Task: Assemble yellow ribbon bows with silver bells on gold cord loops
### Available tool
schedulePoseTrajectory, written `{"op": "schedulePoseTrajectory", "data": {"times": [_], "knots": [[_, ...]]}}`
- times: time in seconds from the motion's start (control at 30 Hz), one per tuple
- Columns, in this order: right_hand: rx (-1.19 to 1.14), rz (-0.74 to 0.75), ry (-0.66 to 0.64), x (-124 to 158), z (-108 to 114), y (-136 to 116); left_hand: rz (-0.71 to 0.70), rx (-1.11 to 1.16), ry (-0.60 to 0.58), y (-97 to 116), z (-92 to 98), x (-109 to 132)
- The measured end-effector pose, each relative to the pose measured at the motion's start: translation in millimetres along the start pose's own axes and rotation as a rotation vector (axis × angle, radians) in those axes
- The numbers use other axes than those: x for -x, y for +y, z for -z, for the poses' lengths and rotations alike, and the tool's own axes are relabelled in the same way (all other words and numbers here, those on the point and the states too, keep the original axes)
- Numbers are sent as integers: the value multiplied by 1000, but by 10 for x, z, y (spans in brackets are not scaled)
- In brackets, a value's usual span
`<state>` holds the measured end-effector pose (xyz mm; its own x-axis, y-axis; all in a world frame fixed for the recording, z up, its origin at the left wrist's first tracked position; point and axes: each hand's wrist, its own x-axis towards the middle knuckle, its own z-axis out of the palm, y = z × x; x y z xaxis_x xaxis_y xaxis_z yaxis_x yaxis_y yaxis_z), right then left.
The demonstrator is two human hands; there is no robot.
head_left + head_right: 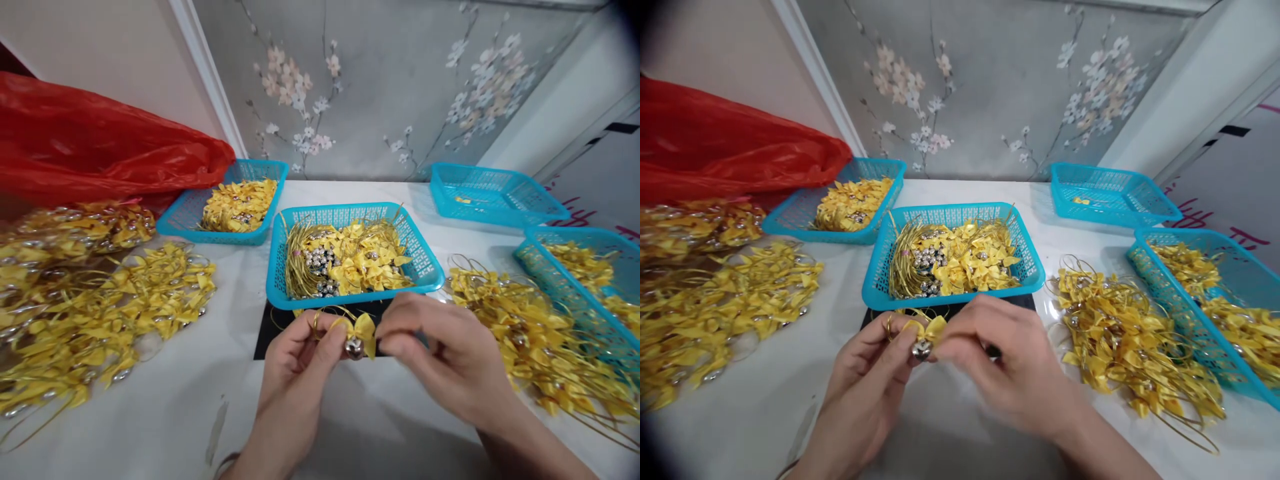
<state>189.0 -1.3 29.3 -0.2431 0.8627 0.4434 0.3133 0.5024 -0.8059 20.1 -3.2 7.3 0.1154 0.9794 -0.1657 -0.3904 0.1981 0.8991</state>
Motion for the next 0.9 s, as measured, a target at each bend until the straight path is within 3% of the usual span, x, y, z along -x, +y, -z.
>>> {"op": "schedulePoseTrajectory", "data": {"times": [0.1, 0.23, 0.47, 0.67, 0.77, 0.9], "knots": [[-140, -269, 28, -20, -5, 45, 15, 11, 11, 2, -17, -6], [-431, -428, -140, -49, -49, 59, 9, 11, 0, -1, -23, -6], [-488, -463, -118, -49, -15, 34, 31, 202, 11, 34, -23, -16], [-469, -465, -131, -67, -12, 33, 12, 126, -60, 53, -25, -33], [-557, -463, -141, -57, -42, 70, 43, 95, -32, 37, -21, -44], [-742, -484, -125, -28, -104, 141, 152, 142, -86, 19, -2, -55]]}}
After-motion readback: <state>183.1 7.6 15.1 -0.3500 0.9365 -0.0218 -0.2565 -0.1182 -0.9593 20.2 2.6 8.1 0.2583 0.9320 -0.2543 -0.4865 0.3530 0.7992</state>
